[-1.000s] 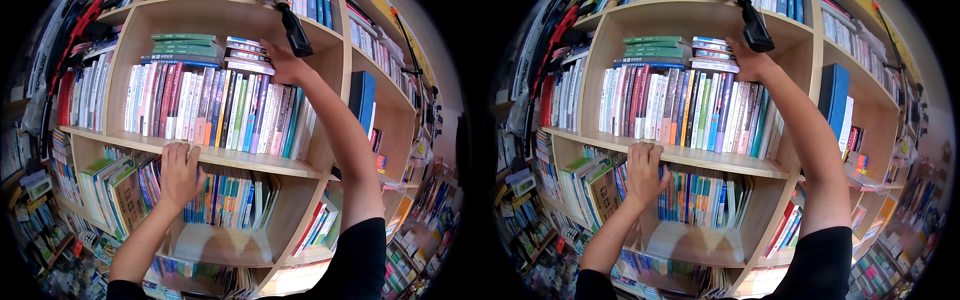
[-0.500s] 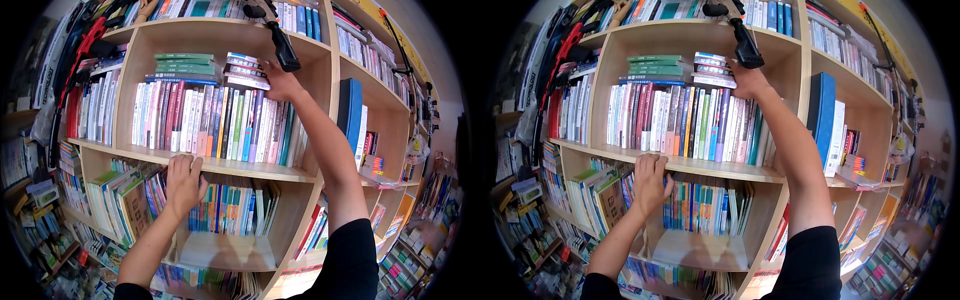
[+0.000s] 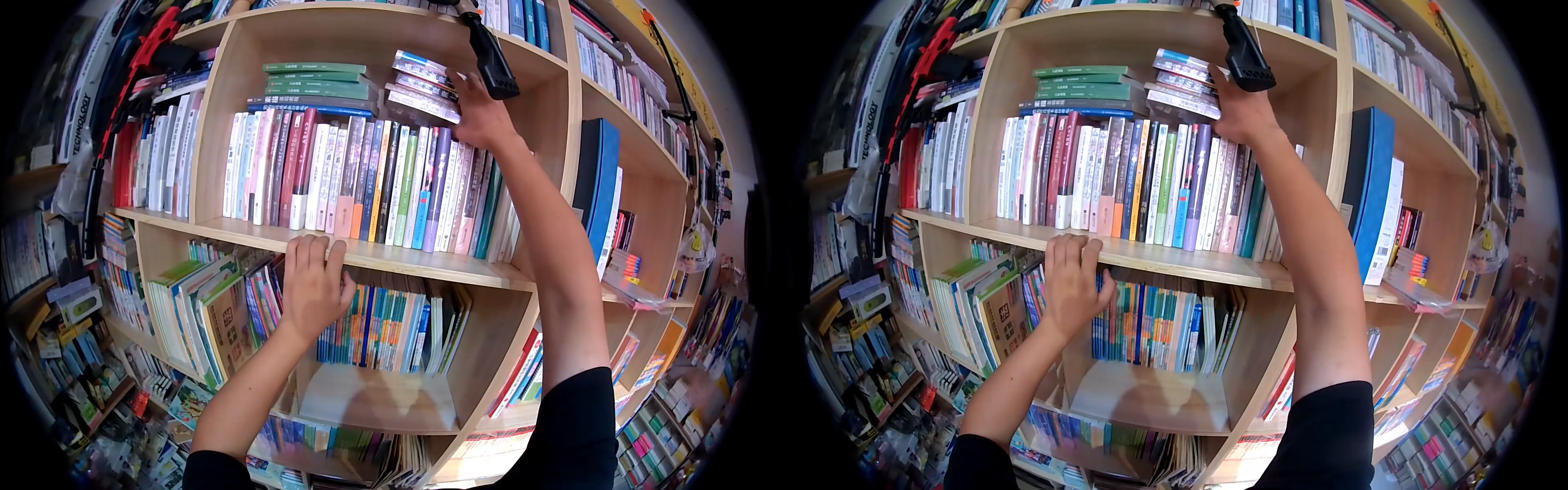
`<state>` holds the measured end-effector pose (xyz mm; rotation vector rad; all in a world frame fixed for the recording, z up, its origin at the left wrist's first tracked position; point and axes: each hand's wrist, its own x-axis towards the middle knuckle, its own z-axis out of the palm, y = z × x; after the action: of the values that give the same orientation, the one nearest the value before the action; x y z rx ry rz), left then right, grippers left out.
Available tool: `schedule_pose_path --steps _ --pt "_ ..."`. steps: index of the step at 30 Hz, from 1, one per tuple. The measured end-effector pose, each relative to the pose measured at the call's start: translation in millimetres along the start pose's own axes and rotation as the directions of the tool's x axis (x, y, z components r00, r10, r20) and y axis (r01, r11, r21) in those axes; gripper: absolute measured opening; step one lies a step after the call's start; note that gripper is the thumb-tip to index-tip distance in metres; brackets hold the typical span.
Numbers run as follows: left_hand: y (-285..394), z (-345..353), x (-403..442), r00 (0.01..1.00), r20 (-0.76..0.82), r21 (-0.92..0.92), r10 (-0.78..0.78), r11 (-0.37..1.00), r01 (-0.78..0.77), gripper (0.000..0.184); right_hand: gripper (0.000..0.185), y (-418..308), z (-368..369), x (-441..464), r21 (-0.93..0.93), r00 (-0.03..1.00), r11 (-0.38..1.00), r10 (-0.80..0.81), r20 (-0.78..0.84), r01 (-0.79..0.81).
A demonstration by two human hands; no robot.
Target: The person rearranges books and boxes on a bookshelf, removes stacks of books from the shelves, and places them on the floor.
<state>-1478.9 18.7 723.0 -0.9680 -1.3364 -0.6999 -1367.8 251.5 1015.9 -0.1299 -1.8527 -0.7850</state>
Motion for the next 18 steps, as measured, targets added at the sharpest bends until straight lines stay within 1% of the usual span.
schedule_pose_path --steps 2,4,5,8,11,13,17,18 --pt "0 2 0 1.0 -0.007 0.017 -0.001 1.0 0.001 0.049 0.094 -1 -2 7 0.031 1.0 0.999 -0.012 -0.001 0.012" --pt "0 5 -1 1.0 -0.004 0.031 -0.003 1.0 0.003 0.049 0.094 -3 1 12 0.064 0.99 0.993 -0.09 -0.108 0.097" --pt "-1 5 -2 1.0 -0.003 0.027 -0.003 1.0 0.003 0.05 0.094 -5 4 16 0.069 0.99 0.993 -0.09 -0.107 0.098" --pt "0 2 -2 1.0 0.02 0.014 -0.008 1.0 0.008 0.05 0.095 -7 11 31 0.005 0.978 0.986 -0.163 -0.132 0.165" --pt "-1 2 0 1.0 0.023 0.011 -0.003 1.0 0.003 0.051 0.1 -9 11 28 -0.031 0.985 0.991 -0.131 -0.116 0.128" --pt "-2 3 -1 1.0 0.021 0.013 -0.002 1.0 0.002 0.051 0.106 -9 4 25 0.136 0.998 0.99 -0.042 0.037 0.037" --pt "-2 2 -1 1.0 0.006 0.012 -0.006 1.0 0.006 0.05 0.111 -14 -3 21 0.172 0.995 0.985 -0.04 0.091 0.024" --pt "-1 1 -2 1.0 0.008 0.011 -0.007 1.0 0.007 0.05 0.11 -10 4 19 0.159 0.997 0.986 -0.064 0.039 0.057"
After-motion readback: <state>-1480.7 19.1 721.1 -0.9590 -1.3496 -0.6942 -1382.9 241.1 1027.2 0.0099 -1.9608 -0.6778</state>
